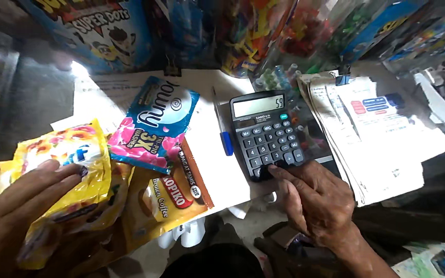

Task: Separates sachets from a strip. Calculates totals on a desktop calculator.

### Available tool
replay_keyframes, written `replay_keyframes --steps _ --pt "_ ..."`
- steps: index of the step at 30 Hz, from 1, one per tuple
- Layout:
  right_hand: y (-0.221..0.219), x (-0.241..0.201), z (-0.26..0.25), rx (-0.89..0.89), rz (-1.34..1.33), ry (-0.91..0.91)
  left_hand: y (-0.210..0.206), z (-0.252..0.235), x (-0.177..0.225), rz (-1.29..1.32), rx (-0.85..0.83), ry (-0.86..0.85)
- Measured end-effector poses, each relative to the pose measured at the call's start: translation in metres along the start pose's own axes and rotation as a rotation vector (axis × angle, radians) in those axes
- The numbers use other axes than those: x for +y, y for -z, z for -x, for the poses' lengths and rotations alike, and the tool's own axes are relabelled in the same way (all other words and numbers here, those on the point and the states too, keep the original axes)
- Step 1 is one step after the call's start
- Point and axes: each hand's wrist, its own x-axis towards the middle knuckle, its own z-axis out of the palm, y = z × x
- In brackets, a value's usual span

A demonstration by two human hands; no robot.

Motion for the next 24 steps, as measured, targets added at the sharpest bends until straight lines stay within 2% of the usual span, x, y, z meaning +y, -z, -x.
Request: replay_keyframes --steps 3,7,11,20,24 --pt "0.006 0.011 0.001 0.009 0.033 -0.028 0.007 -0.019 0.029 0.029 -0.041 0.067" --pt "0.008 0.016 -0.002 -0.01 0.029 -0.032 0.012 -0.023 0.04 0.074 -0.093 0.154" --pt "0.002 0.012 -0.008 -0.028 0.017 0.002 0.01 -0.019 0.032 0.074 -0.058 0.083" --pt "-0.004 0.01 -0.016 -0.097 0.044 0.033 0.012 -0.021 0.033 0.056 -0.067 0.061" --pt "0.002 0.001 -0.006 -0.066 -0.024 0.016 0.01 -0.018 0.03 0.042 -0.056 0.061"
